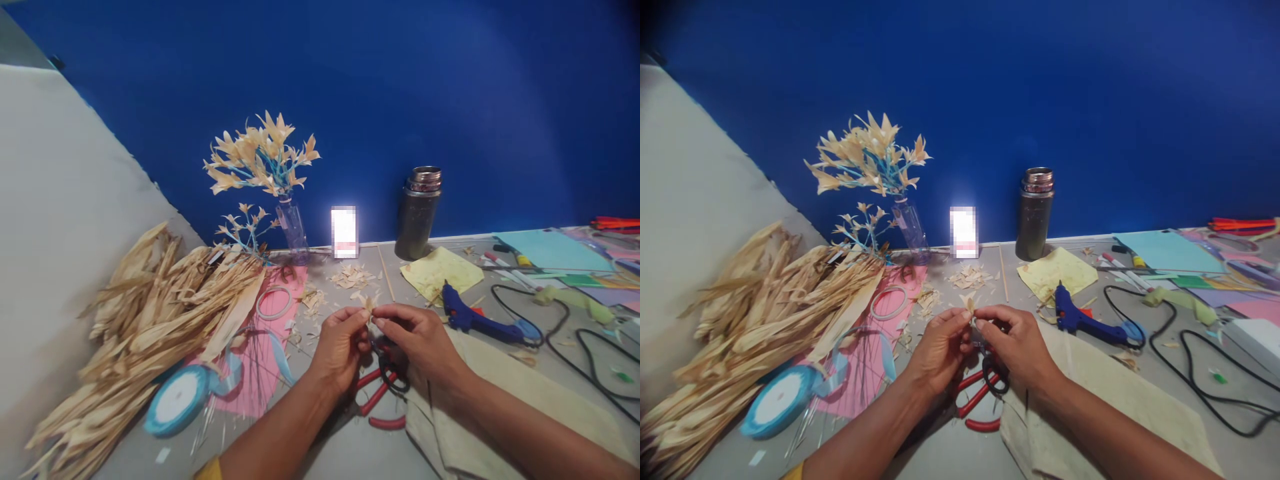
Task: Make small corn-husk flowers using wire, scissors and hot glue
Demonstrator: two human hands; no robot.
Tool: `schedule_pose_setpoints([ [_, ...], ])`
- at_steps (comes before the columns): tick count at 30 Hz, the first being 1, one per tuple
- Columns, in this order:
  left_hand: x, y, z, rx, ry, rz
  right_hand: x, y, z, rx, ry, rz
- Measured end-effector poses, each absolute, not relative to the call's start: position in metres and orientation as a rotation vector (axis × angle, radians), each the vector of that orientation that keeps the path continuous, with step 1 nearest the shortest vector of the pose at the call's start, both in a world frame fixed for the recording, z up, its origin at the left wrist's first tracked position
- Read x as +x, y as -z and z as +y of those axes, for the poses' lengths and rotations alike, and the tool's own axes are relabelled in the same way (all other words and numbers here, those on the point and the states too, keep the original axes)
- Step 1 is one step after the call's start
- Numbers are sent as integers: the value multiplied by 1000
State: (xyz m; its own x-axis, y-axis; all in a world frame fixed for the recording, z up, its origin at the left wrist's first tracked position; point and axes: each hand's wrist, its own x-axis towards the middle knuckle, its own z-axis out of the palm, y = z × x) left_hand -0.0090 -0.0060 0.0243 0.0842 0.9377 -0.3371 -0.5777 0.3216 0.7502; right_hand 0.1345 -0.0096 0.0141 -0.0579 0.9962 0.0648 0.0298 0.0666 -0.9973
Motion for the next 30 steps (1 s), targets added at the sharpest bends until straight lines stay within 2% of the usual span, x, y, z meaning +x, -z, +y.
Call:
schedule_pose_setpoints([
  [18,-8,-31,-11,531,-1128,721,129,-43,-13,-989,-1613,-909],
  [30,-10,-34,-14,618,-1163,767,135,-32,-8,-957,-1685,-831],
])
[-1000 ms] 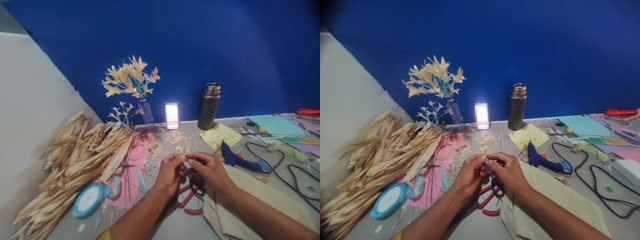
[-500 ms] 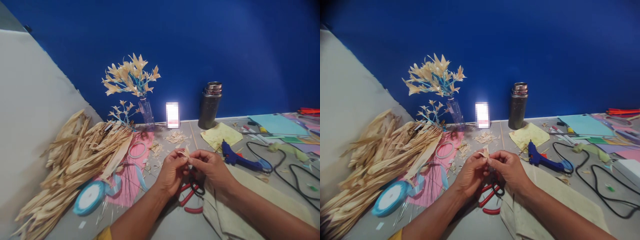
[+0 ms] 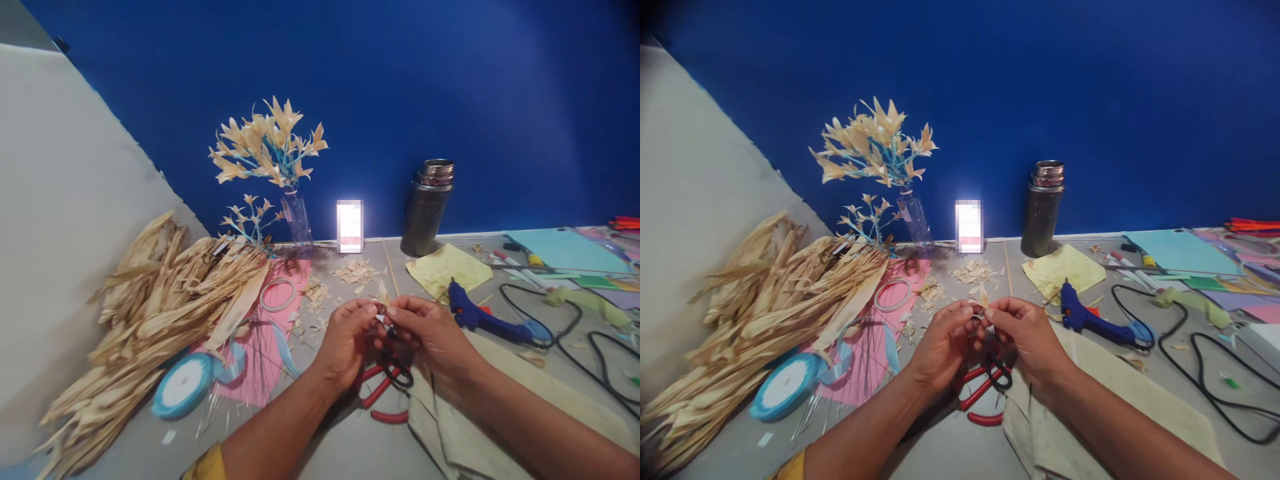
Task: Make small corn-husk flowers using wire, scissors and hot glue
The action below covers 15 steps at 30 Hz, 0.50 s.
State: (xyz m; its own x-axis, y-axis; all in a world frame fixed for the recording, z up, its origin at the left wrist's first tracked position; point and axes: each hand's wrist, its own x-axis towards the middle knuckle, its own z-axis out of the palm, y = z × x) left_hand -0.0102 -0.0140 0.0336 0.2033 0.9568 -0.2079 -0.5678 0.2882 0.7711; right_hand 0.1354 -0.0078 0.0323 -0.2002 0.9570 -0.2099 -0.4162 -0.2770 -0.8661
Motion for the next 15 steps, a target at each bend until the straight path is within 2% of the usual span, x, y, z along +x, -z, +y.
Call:
schedule_pose_setpoints([
  [7,-5,-31,-14,631,-1195,861,135,-21,-9,-1017,-1694,-791],
  [15,-10,-31,-12,600,-1138,797,135,-30,-9,-949,-1712,-820],
])
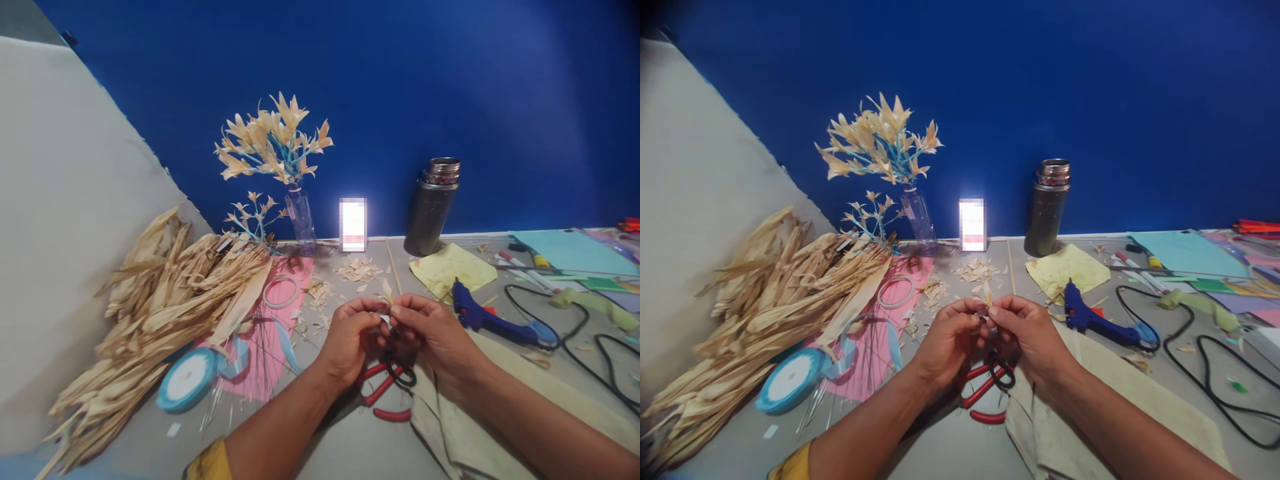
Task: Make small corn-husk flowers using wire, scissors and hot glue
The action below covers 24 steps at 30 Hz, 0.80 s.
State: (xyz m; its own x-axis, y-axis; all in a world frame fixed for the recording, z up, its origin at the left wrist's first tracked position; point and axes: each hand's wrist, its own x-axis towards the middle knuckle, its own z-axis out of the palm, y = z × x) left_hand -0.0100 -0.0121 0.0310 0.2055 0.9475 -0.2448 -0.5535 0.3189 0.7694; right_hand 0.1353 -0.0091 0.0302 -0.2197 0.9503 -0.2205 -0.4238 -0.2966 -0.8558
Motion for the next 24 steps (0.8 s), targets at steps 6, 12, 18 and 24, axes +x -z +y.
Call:
schedule_pose_setpoints([
  [6,-10,-31,-12,559,-1164,791,135,-34,-11,-949,-1704,-814],
  [12,-9,-30,-11,577,-1210,829,136,-34,-10,-1022,-1600,-857],
  [18,-9,-28,-10,616,-1177,883,141,-33,-8,-1099,-1450,-1032],
  [24,-10,-31,-13,608,-1094,901,141,-31,-8,-1154,-1388,-1086],
])
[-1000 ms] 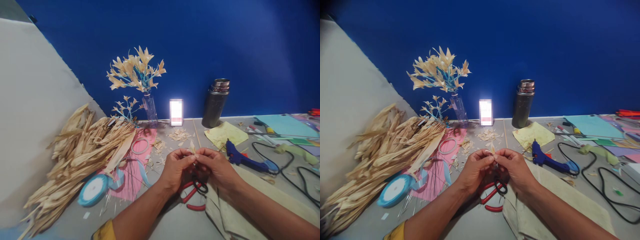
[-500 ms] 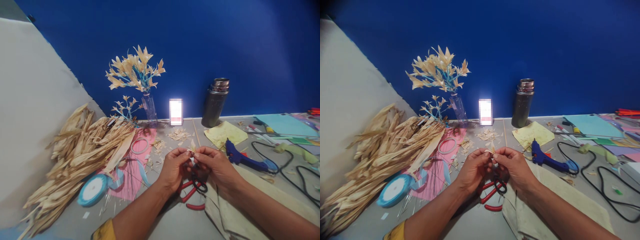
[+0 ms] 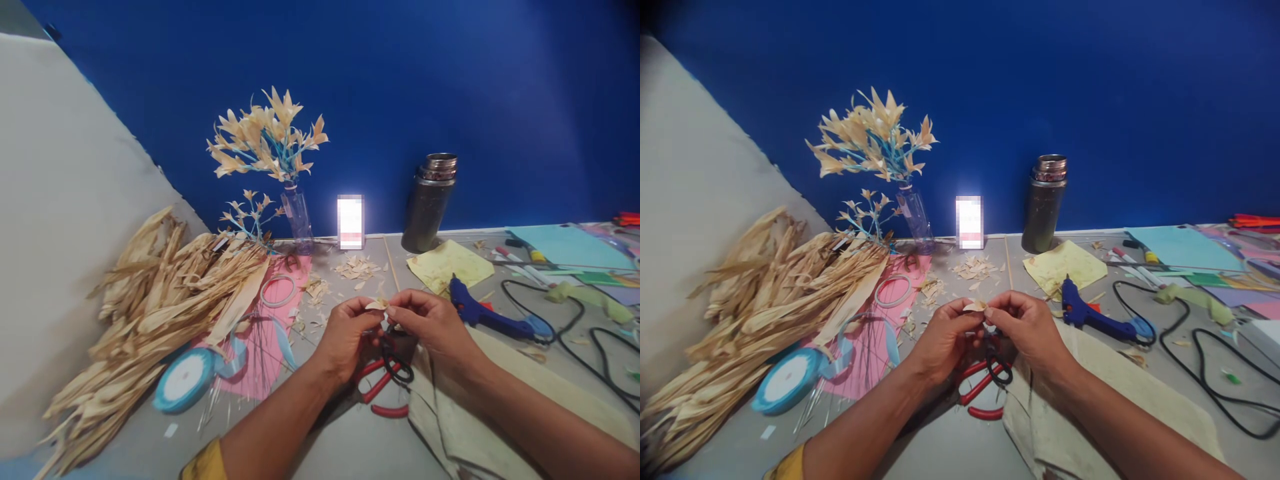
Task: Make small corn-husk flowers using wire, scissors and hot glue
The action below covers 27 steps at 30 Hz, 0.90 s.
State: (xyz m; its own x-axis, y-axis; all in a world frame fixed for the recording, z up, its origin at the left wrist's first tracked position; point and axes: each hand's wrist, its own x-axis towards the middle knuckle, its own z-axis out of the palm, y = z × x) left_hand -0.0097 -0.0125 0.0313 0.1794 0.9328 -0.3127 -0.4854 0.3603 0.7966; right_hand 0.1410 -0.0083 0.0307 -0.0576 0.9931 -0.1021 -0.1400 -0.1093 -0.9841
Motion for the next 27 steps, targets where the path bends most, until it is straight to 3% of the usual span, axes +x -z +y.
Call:
schedule_pose_setpoints([
  [18,-8,-22,-12,637,-1113,970,140,-31,-6,-1220,-1269,-1120],
  [27,2,-26,-21,553,-1209,1007,140,-32,-8,-1342,-720,-1462],
])
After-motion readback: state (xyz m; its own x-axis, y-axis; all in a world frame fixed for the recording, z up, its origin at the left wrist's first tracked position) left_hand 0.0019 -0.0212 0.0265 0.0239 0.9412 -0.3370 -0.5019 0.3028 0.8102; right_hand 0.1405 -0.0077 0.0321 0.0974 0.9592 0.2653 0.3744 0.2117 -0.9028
